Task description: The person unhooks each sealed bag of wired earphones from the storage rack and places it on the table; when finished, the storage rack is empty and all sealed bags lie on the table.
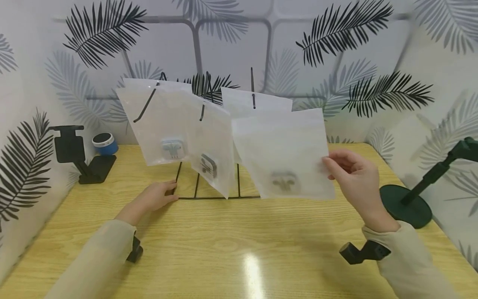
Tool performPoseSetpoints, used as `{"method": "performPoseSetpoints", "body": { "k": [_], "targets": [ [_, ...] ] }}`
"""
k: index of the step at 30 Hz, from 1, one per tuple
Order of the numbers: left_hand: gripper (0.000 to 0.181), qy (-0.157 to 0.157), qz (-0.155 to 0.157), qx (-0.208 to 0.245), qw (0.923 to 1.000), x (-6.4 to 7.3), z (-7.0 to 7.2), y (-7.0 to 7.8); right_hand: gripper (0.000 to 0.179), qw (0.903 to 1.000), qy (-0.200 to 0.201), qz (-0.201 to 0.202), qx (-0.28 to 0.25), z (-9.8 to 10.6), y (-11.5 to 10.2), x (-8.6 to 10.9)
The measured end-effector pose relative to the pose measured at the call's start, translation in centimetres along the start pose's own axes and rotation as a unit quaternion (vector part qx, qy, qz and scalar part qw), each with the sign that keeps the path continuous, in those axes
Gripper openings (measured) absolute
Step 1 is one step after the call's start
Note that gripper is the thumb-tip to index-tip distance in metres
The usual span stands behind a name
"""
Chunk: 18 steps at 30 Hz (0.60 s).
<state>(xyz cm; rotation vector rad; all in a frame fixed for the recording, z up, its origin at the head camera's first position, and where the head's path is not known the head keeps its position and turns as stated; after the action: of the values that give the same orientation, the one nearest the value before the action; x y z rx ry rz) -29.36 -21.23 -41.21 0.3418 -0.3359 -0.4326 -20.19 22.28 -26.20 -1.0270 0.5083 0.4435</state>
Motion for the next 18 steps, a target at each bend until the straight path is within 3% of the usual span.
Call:
{"method": "performPoseSetpoints", "body": {
  "k": [9, 13, 18],
  "targets": [
    [0.049, 0.0, 0.001, -0.004, 1.0, 0.1, 0.2, 0.0, 0.011, 0.9989, 0.032, -0.035, 0.008, 3.5, 1.3, 1.8],
    [0.047, 0.0, -0.003, -0.001, 1.0, 0.3, 0.2, 0.1, 0.012, 0.9973, 0.053, -0.047, -0.017, 5.4, 2.6, 2.4],
    [0.047, 0.001, -0.007, -0.004, 1.0, 0.2, 0.1, 0.1, 0.015, 0.9901, 0.095, -0.041, -0.095, 7.2, 4.4, 3.1]
  ]
}}
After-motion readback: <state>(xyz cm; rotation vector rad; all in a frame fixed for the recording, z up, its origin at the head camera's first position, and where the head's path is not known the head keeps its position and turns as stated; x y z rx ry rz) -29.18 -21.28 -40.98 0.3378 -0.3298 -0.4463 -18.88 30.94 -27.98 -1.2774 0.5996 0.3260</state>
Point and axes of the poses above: each hand's wrist, its own x-axis away from the middle knuckle, its own z-axis out of the back of the hand, y = z × x, the point moved 4 cm from there along -x, towards the middle knuckle, and after that the axes turned 10 degrees about -y, right-handed, at the moved point
